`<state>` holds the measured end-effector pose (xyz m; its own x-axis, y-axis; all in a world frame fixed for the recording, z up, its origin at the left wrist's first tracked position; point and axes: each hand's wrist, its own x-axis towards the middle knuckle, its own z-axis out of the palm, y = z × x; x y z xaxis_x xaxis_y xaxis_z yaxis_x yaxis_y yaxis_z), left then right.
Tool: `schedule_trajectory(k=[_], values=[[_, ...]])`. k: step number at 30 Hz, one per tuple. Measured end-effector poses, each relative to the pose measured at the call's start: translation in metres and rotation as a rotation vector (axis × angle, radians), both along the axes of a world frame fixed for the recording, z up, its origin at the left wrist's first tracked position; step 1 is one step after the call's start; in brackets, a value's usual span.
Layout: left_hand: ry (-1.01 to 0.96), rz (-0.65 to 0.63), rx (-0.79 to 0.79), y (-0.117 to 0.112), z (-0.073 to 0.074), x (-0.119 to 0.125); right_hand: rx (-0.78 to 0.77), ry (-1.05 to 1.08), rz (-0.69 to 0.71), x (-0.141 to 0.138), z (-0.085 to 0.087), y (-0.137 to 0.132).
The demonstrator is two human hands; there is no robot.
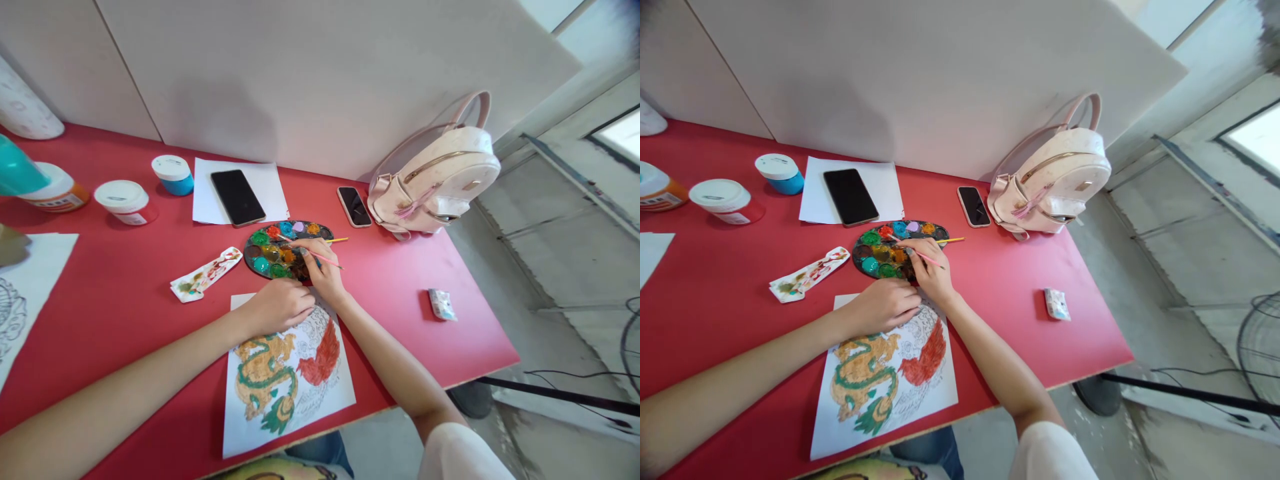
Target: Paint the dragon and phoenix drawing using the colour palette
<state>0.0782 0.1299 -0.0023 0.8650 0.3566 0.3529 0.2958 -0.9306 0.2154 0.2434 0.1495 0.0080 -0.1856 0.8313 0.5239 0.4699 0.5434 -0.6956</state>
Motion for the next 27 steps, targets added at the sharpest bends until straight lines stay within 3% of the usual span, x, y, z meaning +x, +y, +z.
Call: schedule_trajectory(k=[27], values=[[-0.011,0.007,0.059,0.001,-0.0001,-0.0004,0.006,0.019,-0.024,0.0005,-0.0035,0.0017]])
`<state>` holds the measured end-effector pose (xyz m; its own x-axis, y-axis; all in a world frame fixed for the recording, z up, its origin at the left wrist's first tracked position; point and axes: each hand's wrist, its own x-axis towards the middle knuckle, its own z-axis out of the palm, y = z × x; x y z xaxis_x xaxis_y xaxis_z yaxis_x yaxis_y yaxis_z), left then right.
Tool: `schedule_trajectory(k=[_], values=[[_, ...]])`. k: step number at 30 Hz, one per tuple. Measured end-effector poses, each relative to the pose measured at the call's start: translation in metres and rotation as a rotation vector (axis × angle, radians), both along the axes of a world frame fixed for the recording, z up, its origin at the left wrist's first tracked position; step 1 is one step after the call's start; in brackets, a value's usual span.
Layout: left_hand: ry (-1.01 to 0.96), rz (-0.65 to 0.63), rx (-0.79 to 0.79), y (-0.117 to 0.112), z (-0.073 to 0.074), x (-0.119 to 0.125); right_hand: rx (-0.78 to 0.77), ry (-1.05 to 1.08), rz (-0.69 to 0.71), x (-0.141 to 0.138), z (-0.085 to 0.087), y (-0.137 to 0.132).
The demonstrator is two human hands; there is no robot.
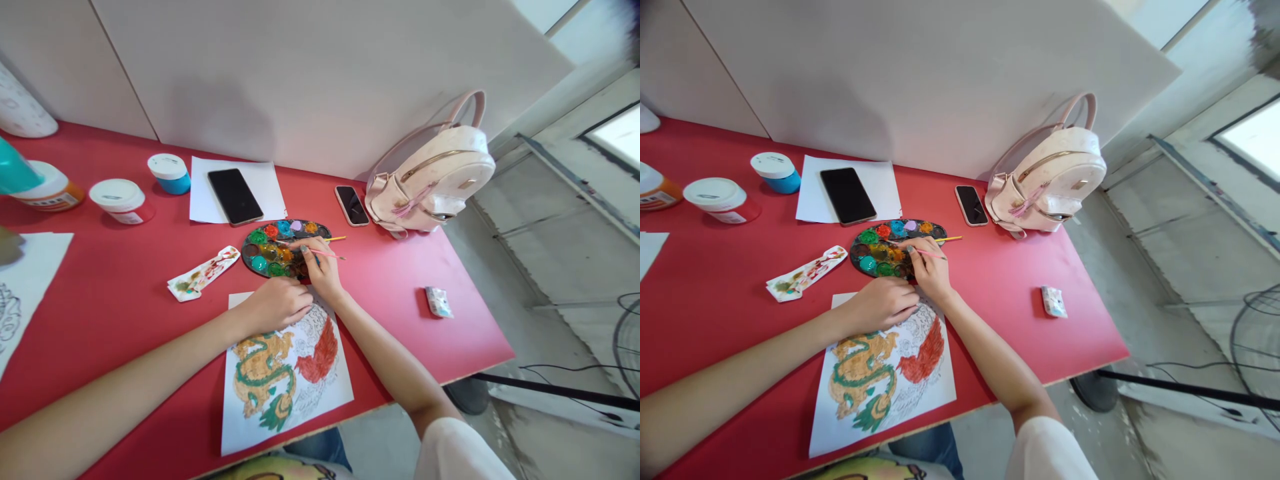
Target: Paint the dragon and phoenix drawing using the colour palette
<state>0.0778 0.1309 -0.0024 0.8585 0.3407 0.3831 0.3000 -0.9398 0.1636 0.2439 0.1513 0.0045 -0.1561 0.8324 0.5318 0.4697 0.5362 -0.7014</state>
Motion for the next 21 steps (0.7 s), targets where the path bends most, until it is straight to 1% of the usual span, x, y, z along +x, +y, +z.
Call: schedule_trajectory(k=[5,7,9,14,17,21], values=[[0.001,-0.002,-0.004,0.0004,-0.0009,0.0009,-0.013,-0.042,0.01,-0.0001,-0.0005,0.0009],[0.0,0.002,-0.007,0.0003,-0.0003,0.0011,-0.024,-0.03,-0.011,-0.0001,-0.0006,0.0008],[0.006,-0.001,-0.006,0.0002,0.0006,0.0009,-0.019,-0.005,-0.033,0.0001,-0.0006,0.0006],[0.015,-0.006,0.001,0.0001,0.0017,-0.0005,0.004,-0.023,-0.003,0.0003,-0.0002,0.0002],[0.02,-0.002,-0.008,-0.0001,0.0011,-0.0007,0.012,-0.007,-0.032,0.0004,0.0001,0.0003],[0.028,-0.008,0.002,-0.0003,0.0009,0.0,0.01,-0.052,-0.024,0.0001,-0.0012,0.0013]])
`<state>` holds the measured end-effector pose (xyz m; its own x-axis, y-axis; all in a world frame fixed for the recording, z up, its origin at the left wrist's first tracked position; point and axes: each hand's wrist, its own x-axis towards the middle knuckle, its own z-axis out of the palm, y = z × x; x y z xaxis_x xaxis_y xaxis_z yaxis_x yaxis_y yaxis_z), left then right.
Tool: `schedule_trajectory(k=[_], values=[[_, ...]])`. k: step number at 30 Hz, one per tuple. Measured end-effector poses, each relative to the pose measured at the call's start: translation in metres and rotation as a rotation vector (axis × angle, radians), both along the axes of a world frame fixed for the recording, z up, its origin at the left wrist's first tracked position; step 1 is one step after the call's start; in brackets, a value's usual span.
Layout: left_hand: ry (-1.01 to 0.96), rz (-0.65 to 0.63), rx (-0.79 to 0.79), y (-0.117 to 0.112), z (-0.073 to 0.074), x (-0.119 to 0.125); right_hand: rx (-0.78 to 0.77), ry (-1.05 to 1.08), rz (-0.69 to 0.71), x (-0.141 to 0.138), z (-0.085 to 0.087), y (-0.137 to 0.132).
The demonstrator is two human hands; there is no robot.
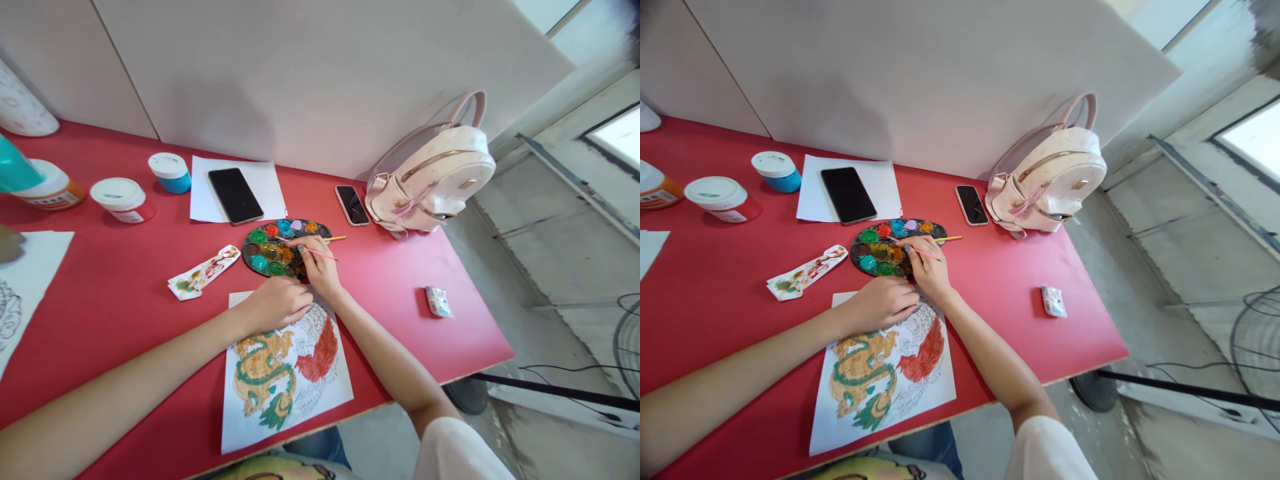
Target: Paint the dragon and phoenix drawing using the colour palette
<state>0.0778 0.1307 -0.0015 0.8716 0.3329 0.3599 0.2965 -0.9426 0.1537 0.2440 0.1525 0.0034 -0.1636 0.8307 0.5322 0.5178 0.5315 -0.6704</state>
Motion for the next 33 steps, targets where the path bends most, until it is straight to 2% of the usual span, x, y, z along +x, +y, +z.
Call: schedule_trajectory(k=[33], values=[[-0.024,-0.01,0.01,0.0004,-0.0009,0.0004,-0.033,0.051,-0.012,0.0,0.0,-0.0007]])
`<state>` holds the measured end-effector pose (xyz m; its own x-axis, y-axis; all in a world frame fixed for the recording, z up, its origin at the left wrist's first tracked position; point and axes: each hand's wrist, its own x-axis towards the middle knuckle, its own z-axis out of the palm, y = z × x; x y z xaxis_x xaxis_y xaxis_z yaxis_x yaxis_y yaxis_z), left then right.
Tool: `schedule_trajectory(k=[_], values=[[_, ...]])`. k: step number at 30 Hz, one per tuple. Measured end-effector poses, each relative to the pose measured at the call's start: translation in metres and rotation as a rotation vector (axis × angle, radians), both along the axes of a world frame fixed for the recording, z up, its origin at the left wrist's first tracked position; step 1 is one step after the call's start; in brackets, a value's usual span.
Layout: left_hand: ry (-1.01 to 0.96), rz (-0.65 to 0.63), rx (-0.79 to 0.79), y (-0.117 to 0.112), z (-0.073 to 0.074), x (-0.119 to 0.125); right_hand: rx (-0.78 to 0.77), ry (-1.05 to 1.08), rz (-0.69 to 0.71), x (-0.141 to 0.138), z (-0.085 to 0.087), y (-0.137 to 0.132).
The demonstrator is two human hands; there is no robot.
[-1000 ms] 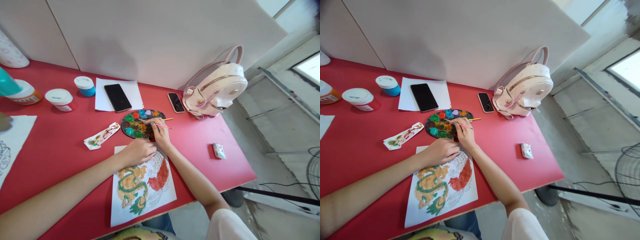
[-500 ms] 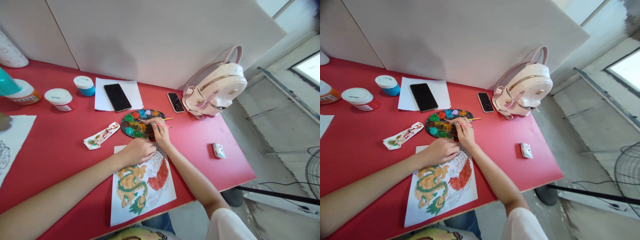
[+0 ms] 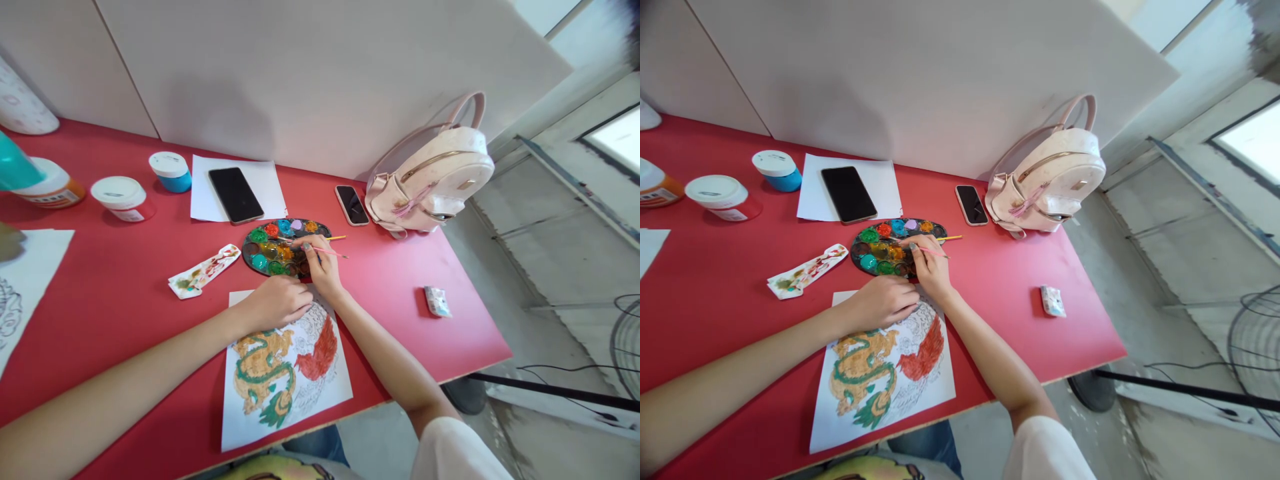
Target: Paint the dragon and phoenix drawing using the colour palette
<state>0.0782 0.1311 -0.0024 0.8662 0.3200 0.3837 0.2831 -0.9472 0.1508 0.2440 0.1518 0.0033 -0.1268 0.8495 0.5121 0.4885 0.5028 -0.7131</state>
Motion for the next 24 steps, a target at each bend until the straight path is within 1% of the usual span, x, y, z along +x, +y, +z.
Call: schedule_trajectory(k=[4,12,15,17,20,22,24], values=[[0.018,0.004,-0.002,0.0,0.0,0.0,-0.028,-0.025,0.008,0.0,0.001,0.0],[0.024,0.007,-0.007,0.0,0.0,0.0,-0.02,-0.019,0.014,0.0,0.002,0.0],[0.019,0.005,-0.018,0.0,0.0,0.0,-0.025,-0.031,0.025,-0.001,-0.001,0.001],[0.023,0.011,-0.031,0.001,0.0,0.0,-0.038,-0.002,0.025,0.0,-0.003,0.002],[0.024,0.014,-0.055,0.001,0.003,-0.001,-0.048,0.077,-0.037,0.006,-0.002,0.001],[0.016,0.009,-0.075,0.001,0.005,-0.001,-0.046,0.16,-0.1,0.014,0.004,-0.006],[0.008,0.005,-0.088,0.001,0.006,-0.001,-0.05,0.283,-0.162,0.023,0.015,-0.022]])
